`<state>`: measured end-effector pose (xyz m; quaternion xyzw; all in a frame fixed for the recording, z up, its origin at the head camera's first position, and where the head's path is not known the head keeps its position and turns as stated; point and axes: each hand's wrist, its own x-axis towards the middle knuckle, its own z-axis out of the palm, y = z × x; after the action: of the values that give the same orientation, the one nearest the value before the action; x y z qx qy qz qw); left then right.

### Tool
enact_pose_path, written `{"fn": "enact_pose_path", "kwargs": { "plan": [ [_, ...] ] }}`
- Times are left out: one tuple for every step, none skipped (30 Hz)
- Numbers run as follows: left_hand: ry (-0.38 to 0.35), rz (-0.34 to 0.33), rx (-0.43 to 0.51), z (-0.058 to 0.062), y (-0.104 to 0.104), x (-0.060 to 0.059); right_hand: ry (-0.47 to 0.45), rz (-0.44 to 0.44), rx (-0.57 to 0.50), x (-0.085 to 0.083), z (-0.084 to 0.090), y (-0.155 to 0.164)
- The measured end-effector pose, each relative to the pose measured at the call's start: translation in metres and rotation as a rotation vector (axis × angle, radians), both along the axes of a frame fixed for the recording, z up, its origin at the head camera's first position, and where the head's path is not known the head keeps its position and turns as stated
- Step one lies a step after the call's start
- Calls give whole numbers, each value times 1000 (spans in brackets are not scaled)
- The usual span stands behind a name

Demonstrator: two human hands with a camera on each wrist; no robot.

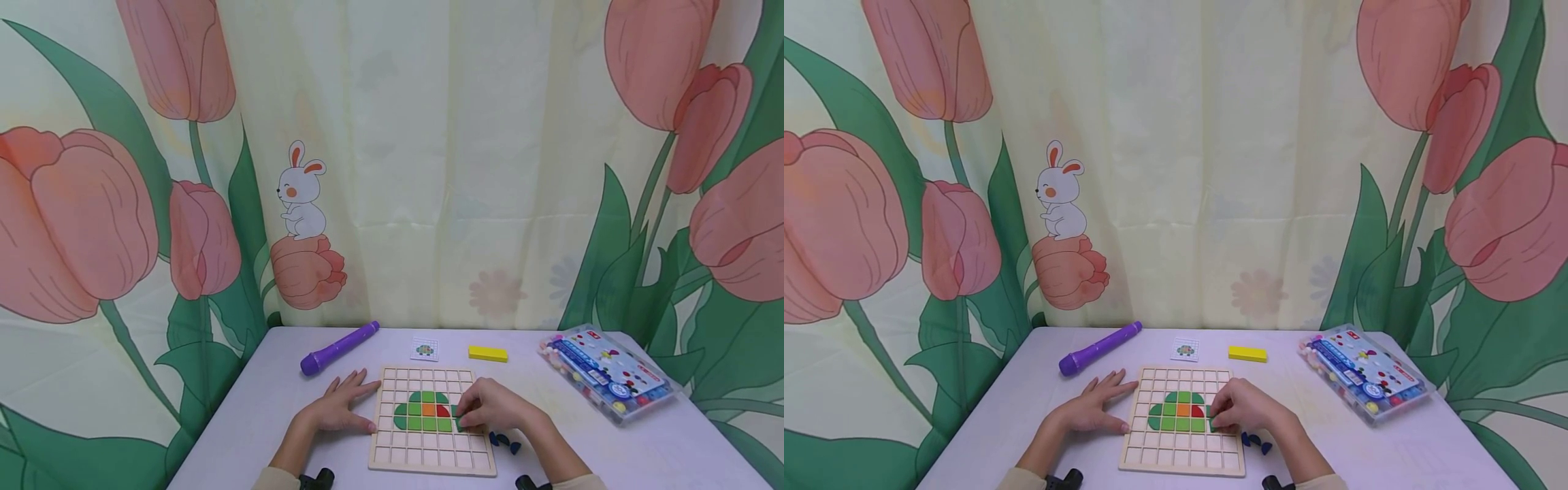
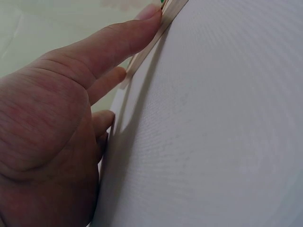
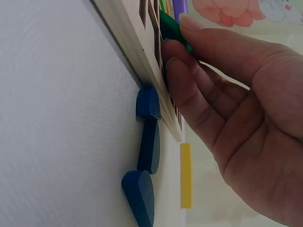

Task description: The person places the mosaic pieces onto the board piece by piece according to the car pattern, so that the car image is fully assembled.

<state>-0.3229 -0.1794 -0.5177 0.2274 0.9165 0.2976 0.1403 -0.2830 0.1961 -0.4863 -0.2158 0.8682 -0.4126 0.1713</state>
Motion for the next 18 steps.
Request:
{"fn": "enact_pose_path", "kwargs": {
  "plan": [
    [-2, 1, 1, 0, 0, 0, 6, 0, 4, 0, -1, 0],
    [-2, 0, 2, 0, 0, 0, 8, 0, 6, -1, -1, 0],
    [-1, 1, 3, 0, 0, 0, 10, 2, 7, -1, -1, 0],
    [-3, 2, 3, -1, 0, 0, 10, 4, 8, -1, -1, 0],
    [-2, 1, 3, -1, 0, 0, 9, 4, 9, -1, -1, -1],
    [-1, -1, 4, -1, 0, 1, 10, 6, 11, -1, -1, -1],
    [0, -2, 5, -1, 0, 1, 12, 10, 10, -1, -1, -1],
    [2, -4, 5, -1, 0, 1, 14, 13, 10, -1, -1, -1],
    [3, -6, 7, 0, 0, 2, 15, 14, 10, -1, -1, -1],
    [4, -8, 7, 0, 0, 2, 16, 16, 12, -1, -1, -1],
    [5, -9, 8, 0, 0, 2, 17, 14, 13, -1, -1, -1],
    [5, -10, 8, -1, 0, 2, 19, 14, 15, -1, 0, -2],
    [6, -10, 7, -1, -1, 1, 20, 12, 17, 0, 0, -2],
    [6, -10, 5, -1, -1, 1, 21, 10, 18, 0, 0, -2],
    [7, -10, 4, -1, -1, 1, 21, 6, 20, 1, 0, -3],
    [7, -9, 3, -2, -1, 0, 24, 5, 22, 1, 0, -3],
    [7, -8, 3, -2, -1, 0, 25, 3, 22, 1, 0, -4],
    [7, -8, 2, -2, -2, 0, 27, 2, 21, 2, 1, -4]
  ]
}}
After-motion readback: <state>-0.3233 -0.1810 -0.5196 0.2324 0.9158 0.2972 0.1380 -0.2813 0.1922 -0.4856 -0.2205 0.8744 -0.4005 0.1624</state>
